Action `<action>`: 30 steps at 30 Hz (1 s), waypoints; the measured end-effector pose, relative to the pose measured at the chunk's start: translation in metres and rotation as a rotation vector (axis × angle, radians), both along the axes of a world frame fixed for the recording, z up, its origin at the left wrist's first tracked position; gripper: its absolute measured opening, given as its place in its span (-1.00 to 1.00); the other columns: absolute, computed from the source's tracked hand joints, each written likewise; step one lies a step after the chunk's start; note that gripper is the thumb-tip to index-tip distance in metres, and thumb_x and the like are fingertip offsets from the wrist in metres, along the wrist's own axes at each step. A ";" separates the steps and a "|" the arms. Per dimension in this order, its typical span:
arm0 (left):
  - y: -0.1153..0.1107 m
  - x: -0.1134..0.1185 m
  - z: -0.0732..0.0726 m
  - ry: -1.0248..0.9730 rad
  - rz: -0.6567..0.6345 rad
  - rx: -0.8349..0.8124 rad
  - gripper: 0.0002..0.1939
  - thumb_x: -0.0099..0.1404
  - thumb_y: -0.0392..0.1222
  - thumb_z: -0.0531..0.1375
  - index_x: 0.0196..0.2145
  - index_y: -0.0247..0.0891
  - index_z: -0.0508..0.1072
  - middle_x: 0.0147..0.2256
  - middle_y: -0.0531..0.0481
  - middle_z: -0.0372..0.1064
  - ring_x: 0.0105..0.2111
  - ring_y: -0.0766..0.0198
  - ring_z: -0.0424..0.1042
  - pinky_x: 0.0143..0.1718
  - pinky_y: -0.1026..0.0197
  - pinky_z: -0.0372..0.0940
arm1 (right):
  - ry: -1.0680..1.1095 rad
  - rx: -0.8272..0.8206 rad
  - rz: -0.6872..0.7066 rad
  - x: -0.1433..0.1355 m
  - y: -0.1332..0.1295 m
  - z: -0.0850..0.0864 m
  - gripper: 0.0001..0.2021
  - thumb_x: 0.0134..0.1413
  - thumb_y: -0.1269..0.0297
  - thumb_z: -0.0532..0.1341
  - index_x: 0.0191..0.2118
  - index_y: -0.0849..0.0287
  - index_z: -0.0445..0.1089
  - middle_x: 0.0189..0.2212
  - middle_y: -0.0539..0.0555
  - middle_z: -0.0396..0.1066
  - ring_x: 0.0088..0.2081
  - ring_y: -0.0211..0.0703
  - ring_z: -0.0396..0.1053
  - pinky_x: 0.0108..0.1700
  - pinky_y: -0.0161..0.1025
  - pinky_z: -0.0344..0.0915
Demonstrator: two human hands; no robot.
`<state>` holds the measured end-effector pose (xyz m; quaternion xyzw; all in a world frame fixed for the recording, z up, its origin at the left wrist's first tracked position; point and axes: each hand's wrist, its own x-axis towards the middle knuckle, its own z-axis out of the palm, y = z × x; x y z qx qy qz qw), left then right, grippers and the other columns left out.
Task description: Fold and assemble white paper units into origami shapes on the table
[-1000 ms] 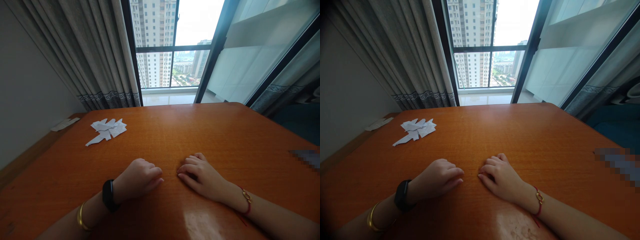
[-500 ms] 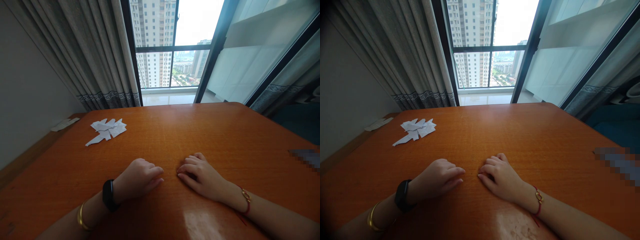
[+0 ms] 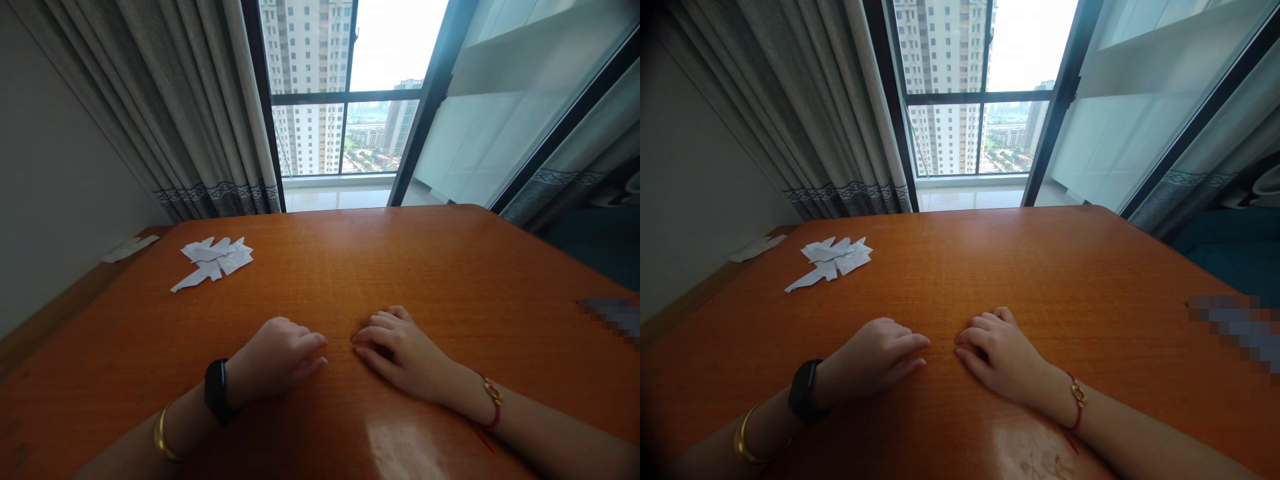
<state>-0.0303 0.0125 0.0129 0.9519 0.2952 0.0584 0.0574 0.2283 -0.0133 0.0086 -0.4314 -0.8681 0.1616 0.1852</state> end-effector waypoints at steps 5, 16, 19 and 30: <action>0.000 0.001 0.001 -0.008 -0.002 0.005 -0.81 0.38 -0.10 0.08 -0.20 -0.19 0.44 -0.44 0.01 0.46 -0.43 0.21 0.45 -0.40 0.22 0.18 | -0.018 -0.015 -0.004 0.000 0.000 0.002 -0.87 0.24 0.30 0.14 -0.24 0.08 0.45 -0.26 0.02 0.48 -0.21 -0.19 0.38 -0.05 -0.11 0.02; -0.001 0.001 0.002 -0.008 -0.010 0.018 -0.81 0.37 -0.11 0.08 -0.27 -0.20 0.45 -0.46 0.02 0.45 -0.46 0.22 0.42 -0.41 0.21 0.16 | -0.003 -0.012 -0.001 0.000 0.000 0.001 -0.88 0.24 0.31 0.14 -0.20 0.08 0.44 -0.24 0.03 0.47 -0.19 -0.18 0.37 -0.04 -0.11 0.02; -0.001 0.001 0.002 -0.013 -0.011 0.021 -0.81 0.38 -0.11 0.08 -0.26 -0.20 0.45 -0.46 0.02 0.45 -0.46 0.21 0.42 -0.42 0.20 0.15 | -0.003 -0.009 0.000 0.000 -0.001 0.001 -0.88 0.23 0.31 0.14 -0.21 0.09 0.44 -0.24 0.03 0.47 -0.19 -0.19 0.38 -0.04 -0.11 0.01; -0.001 0.001 0.002 -0.024 -0.016 0.022 -0.80 0.38 -0.11 0.07 -0.28 -0.21 0.45 -0.47 0.01 0.44 -0.47 0.22 0.42 -0.42 0.21 0.17 | 0.009 0.001 0.013 0.001 0.000 0.002 -0.87 0.25 0.31 0.13 -0.23 0.09 0.44 -0.25 0.04 0.49 -0.20 -0.19 0.39 -0.05 -0.11 0.03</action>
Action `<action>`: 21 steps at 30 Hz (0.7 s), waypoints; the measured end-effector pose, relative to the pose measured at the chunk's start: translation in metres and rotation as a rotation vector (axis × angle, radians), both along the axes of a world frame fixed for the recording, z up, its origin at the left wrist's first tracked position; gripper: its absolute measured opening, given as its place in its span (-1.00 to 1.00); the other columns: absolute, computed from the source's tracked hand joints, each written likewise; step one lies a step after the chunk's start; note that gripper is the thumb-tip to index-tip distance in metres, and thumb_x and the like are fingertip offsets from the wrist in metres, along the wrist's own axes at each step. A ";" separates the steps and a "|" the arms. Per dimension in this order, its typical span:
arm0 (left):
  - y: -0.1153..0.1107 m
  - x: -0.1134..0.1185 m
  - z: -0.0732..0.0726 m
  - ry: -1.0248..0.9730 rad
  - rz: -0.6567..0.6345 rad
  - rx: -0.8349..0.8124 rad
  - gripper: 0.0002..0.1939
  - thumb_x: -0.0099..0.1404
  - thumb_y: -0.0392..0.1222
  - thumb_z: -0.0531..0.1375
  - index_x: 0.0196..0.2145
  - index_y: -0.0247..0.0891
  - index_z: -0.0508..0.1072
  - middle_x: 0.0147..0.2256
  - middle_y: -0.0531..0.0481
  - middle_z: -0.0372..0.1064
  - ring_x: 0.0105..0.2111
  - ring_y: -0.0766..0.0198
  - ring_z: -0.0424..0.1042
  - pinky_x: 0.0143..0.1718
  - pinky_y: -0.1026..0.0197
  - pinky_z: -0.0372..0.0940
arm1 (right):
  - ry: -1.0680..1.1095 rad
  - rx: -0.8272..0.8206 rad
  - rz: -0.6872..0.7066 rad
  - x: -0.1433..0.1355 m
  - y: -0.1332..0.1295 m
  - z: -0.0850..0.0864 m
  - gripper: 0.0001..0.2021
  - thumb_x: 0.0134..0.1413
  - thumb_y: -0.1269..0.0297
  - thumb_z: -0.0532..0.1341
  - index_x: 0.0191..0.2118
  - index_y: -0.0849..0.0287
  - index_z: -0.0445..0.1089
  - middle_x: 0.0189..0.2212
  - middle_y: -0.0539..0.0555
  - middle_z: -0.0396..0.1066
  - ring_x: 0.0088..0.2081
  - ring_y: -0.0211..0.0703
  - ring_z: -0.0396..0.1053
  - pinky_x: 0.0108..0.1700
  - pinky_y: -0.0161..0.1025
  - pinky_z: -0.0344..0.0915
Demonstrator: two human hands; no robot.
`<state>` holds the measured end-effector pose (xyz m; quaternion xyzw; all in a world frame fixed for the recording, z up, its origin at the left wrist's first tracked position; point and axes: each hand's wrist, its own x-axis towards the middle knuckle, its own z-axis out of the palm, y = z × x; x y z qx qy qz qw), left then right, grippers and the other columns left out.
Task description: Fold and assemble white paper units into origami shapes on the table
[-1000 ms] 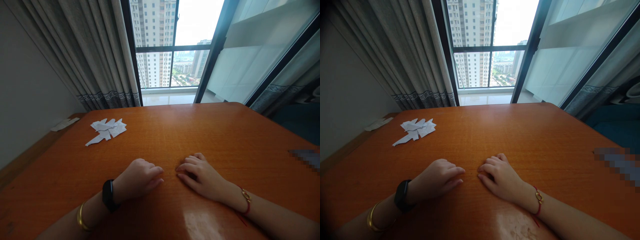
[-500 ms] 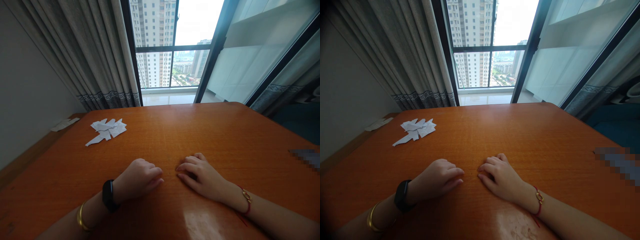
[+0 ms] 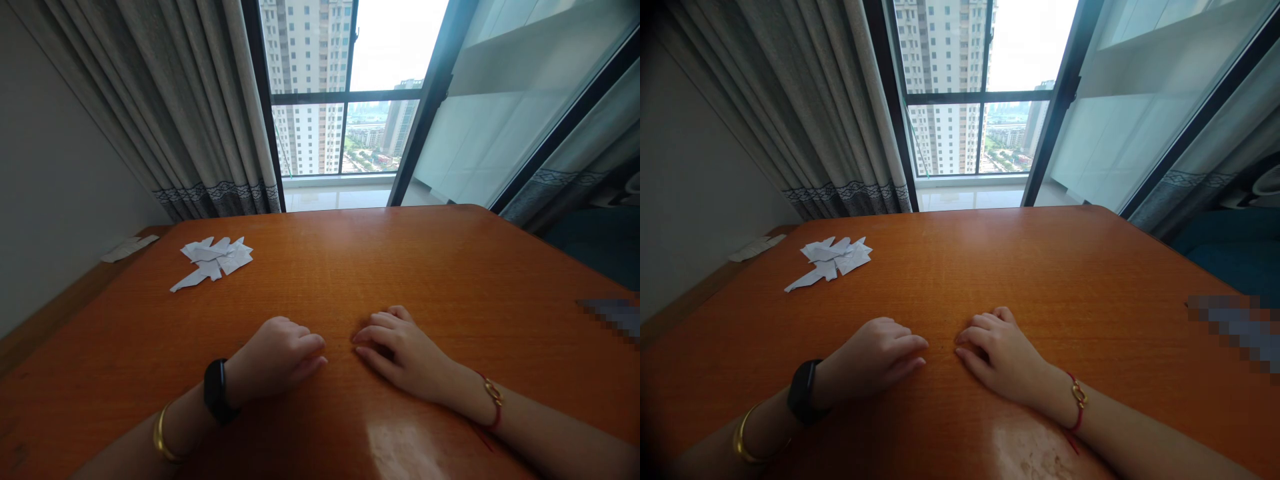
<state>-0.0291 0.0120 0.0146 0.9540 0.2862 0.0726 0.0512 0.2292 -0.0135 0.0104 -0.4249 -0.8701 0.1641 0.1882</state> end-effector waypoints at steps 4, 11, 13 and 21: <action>0.000 0.001 0.001 0.000 0.007 -0.007 -0.79 0.38 -0.11 0.07 -0.31 -0.21 0.45 -0.47 0.01 0.44 -0.47 0.23 0.42 -0.41 0.22 0.18 | -0.008 0.007 0.000 0.000 0.000 0.000 -0.85 0.26 0.29 0.12 -0.22 0.09 0.44 -0.25 0.05 0.49 -0.21 -0.19 0.39 -0.05 -0.11 0.04; 0.000 0.001 0.001 0.005 0.001 0.010 -0.78 0.38 -0.10 0.06 -0.31 -0.22 0.45 -0.47 0.01 0.44 -0.48 0.23 0.41 -0.42 0.21 0.16 | -0.001 -0.006 0.000 0.001 0.000 0.000 -0.86 0.25 0.30 0.13 -0.23 0.08 0.45 -0.24 0.04 0.49 -0.20 -0.19 0.38 -0.04 -0.10 0.03; 0.000 0.001 0.000 0.011 0.001 0.011 -0.79 0.38 -0.11 0.07 -0.31 -0.21 0.45 -0.46 0.01 0.44 -0.47 0.22 0.42 -0.42 0.20 0.15 | 0.000 -0.014 0.001 0.000 0.000 0.000 -0.86 0.25 0.31 0.13 -0.25 0.08 0.45 -0.25 0.03 0.49 -0.20 -0.20 0.38 -0.04 -0.10 0.02; 0.000 0.000 -0.001 -0.004 -0.002 0.023 -0.78 0.39 -0.11 0.06 -0.30 -0.22 0.44 -0.48 0.01 0.43 -0.49 0.24 0.41 -0.43 0.22 0.14 | 0.000 -0.008 0.003 0.000 0.000 0.000 -0.85 0.26 0.29 0.12 -0.25 0.09 0.44 -0.25 0.04 0.49 -0.20 -0.19 0.39 -0.04 -0.10 0.03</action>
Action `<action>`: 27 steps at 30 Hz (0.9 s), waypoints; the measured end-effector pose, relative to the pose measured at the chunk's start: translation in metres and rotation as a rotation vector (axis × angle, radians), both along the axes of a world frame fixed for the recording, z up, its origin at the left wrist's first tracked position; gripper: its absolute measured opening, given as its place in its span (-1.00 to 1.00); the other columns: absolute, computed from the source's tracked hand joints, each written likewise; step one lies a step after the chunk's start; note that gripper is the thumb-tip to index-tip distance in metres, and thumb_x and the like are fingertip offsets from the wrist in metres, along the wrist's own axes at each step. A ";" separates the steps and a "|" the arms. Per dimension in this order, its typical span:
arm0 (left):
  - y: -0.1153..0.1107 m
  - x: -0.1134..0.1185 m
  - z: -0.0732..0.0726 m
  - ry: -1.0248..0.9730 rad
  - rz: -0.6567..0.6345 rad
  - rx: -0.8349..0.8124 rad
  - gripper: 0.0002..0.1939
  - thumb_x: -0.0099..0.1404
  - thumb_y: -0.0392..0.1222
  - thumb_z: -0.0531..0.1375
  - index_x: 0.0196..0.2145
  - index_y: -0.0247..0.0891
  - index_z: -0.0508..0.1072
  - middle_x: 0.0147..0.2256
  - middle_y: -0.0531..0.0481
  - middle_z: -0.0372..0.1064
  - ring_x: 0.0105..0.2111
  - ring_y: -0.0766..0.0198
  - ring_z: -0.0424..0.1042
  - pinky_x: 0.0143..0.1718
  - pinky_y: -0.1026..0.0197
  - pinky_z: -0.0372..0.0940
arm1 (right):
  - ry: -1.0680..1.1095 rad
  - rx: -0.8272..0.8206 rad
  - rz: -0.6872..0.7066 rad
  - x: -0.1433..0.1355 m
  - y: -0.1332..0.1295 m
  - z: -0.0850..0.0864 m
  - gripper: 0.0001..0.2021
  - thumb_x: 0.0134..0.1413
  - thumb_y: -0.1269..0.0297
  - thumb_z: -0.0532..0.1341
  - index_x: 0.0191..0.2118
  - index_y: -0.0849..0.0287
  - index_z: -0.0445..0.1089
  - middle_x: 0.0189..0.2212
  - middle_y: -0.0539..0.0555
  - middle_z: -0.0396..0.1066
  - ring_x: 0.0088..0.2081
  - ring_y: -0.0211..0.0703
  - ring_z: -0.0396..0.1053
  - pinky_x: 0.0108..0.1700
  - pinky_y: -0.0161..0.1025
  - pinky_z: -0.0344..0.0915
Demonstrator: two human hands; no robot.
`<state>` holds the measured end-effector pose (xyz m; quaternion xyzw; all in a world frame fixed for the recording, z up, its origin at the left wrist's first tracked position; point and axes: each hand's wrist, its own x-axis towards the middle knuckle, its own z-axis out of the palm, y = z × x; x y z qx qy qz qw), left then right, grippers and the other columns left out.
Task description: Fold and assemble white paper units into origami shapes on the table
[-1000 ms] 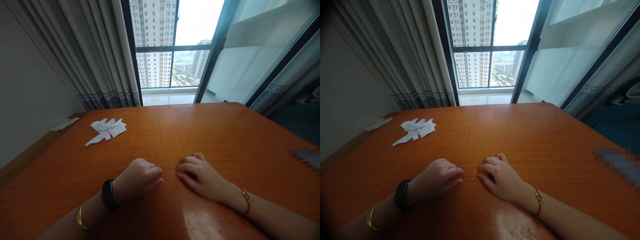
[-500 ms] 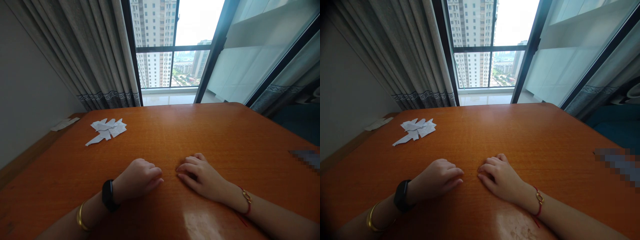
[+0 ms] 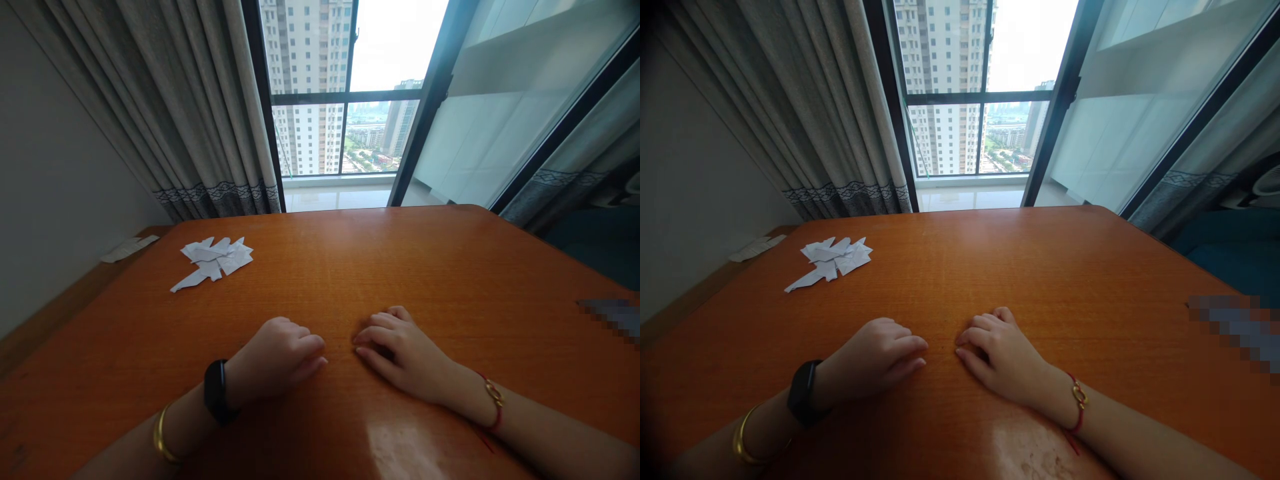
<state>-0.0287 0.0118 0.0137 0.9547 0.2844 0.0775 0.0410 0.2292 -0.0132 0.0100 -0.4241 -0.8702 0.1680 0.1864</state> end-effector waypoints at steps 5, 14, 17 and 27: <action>0.000 0.000 0.001 0.020 0.009 -0.018 -0.80 0.38 -0.11 0.07 -0.29 -0.21 0.45 -0.46 0.01 0.45 -0.47 0.22 0.42 -0.41 0.21 0.16 | 0.003 -0.006 0.001 0.000 0.000 -0.001 -0.87 0.25 0.31 0.13 -0.23 0.08 0.44 -0.24 0.03 0.49 -0.20 -0.19 0.38 -0.04 -0.10 0.02; 0.000 0.000 0.001 0.036 0.019 -0.032 -0.82 0.37 -0.11 0.09 -0.26 -0.20 0.45 -0.44 0.03 0.46 -0.45 0.19 0.44 -0.41 0.18 0.16 | 0.001 -0.018 -0.003 0.000 0.000 0.001 -0.87 0.24 0.32 0.14 -0.24 0.09 0.44 -0.25 0.03 0.49 -0.20 -0.19 0.37 -0.04 -0.10 0.00; 0.001 0.000 0.000 0.035 0.018 -0.031 -0.83 0.36 -0.11 0.09 -0.27 -0.19 0.45 -0.45 0.04 0.45 -0.45 0.19 0.44 -0.42 0.17 0.16 | 0.000 -0.018 0.008 -0.001 0.000 0.001 -0.86 0.24 0.33 0.14 -0.28 0.09 0.45 -0.27 0.00 0.49 -0.21 -0.21 0.37 -0.05 -0.10 -0.01; -0.001 -0.001 0.001 0.034 0.010 -0.043 -0.81 0.38 -0.11 0.07 -0.27 -0.19 0.45 -0.45 0.05 0.45 -0.45 0.20 0.43 -0.42 0.18 0.14 | 0.007 -0.023 0.000 -0.001 0.000 0.000 -0.87 0.24 0.32 0.14 -0.25 0.08 0.45 -0.27 -0.01 0.49 -0.21 -0.20 0.37 -0.05 -0.11 -0.01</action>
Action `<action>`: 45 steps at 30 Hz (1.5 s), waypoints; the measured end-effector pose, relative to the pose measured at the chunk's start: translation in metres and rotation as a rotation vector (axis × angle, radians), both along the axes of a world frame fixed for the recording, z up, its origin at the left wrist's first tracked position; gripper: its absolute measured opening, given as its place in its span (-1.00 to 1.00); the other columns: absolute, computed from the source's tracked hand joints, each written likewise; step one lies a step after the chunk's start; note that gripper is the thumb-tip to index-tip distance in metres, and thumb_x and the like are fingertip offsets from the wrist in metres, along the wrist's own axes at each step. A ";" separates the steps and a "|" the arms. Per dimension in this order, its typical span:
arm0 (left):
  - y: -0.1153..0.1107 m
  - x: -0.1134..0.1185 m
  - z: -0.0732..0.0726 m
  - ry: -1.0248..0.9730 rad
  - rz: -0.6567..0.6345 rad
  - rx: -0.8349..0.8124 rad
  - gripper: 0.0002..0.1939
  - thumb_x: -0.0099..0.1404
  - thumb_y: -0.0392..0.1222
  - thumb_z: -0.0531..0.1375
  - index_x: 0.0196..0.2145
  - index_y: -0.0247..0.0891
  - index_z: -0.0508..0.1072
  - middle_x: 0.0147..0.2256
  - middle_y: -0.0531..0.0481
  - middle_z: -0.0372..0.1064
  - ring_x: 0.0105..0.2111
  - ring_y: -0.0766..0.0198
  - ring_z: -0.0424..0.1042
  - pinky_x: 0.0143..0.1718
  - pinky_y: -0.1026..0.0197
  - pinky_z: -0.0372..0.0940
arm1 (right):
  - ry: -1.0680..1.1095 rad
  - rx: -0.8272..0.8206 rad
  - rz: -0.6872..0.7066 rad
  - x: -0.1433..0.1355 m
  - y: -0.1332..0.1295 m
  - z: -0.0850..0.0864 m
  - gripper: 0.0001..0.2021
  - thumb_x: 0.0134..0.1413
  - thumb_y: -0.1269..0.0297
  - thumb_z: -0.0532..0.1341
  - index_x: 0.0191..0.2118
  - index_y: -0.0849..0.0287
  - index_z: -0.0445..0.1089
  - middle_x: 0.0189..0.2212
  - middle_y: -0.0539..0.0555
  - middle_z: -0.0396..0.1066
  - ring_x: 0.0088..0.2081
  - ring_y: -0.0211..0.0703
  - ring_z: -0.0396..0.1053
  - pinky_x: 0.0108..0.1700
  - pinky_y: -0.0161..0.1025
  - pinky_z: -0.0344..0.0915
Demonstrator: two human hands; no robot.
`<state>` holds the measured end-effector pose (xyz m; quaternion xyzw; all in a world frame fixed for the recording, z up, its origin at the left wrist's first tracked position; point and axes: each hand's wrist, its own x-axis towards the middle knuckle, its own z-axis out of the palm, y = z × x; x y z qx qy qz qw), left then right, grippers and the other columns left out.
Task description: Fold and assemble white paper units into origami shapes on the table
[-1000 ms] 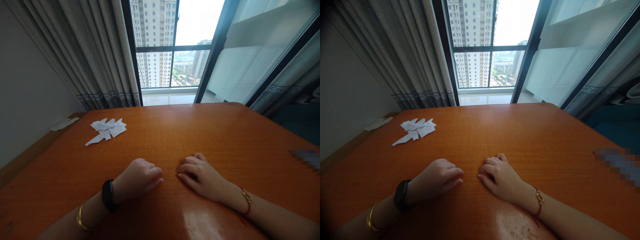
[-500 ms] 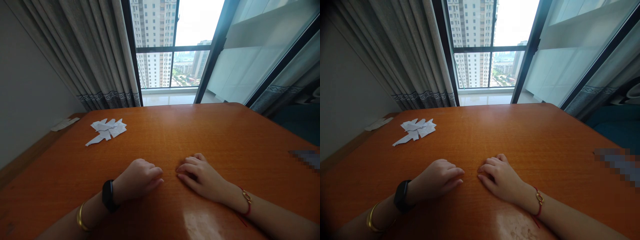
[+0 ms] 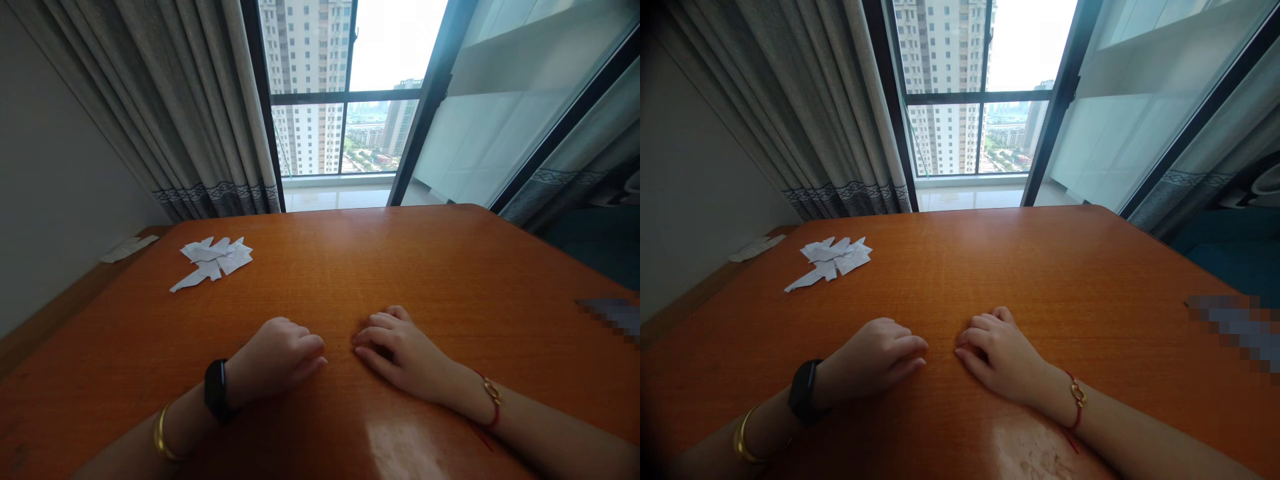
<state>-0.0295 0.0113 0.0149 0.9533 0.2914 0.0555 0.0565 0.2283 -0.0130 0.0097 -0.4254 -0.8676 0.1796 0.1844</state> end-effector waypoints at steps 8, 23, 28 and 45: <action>0.001 0.001 0.000 -0.009 -0.002 0.002 -0.80 0.38 -0.10 0.07 -0.27 -0.19 0.45 -0.45 0.04 0.45 -0.46 0.21 0.42 -0.41 0.19 0.14 | 0.006 0.001 0.003 0.000 0.000 0.001 -0.87 0.24 0.33 0.14 -0.25 0.08 0.45 -0.27 -0.01 0.49 -0.21 -0.21 0.37 -0.05 -0.11 -0.01; 0.001 0.001 -0.001 -0.028 -0.008 0.029 -0.80 0.38 -0.10 0.07 -0.26 -0.19 0.45 -0.46 0.04 0.44 -0.47 0.21 0.41 -0.42 0.19 0.13 | 0.016 -0.004 0.009 0.001 0.000 0.000 -0.87 0.24 0.32 0.13 -0.25 0.08 0.45 -0.26 0.01 0.50 -0.20 -0.21 0.37 -0.05 -0.11 -0.01; 0.001 0.000 -0.003 -0.021 -0.004 0.016 -0.81 0.38 -0.10 0.08 -0.26 -0.19 0.45 -0.46 0.04 0.45 -0.46 0.22 0.42 -0.41 0.19 0.14 | 0.009 0.000 0.003 0.001 0.000 -0.001 -0.87 0.24 0.33 0.14 -0.25 0.07 0.45 -0.26 0.00 0.49 -0.21 -0.20 0.37 -0.05 -0.11 -0.01; 0.001 0.000 -0.001 -0.026 -0.009 0.021 -0.81 0.38 -0.10 0.08 -0.25 -0.20 0.45 -0.46 0.02 0.45 -0.46 0.23 0.42 -0.42 0.21 0.14 | -0.012 0.010 0.014 0.000 0.000 0.002 -0.86 0.24 0.33 0.14 -0.28 0.09 0.45 -0.29 -0.01 0.50 -0.21 -0.22 0.37 -0.05 -0.11 0.00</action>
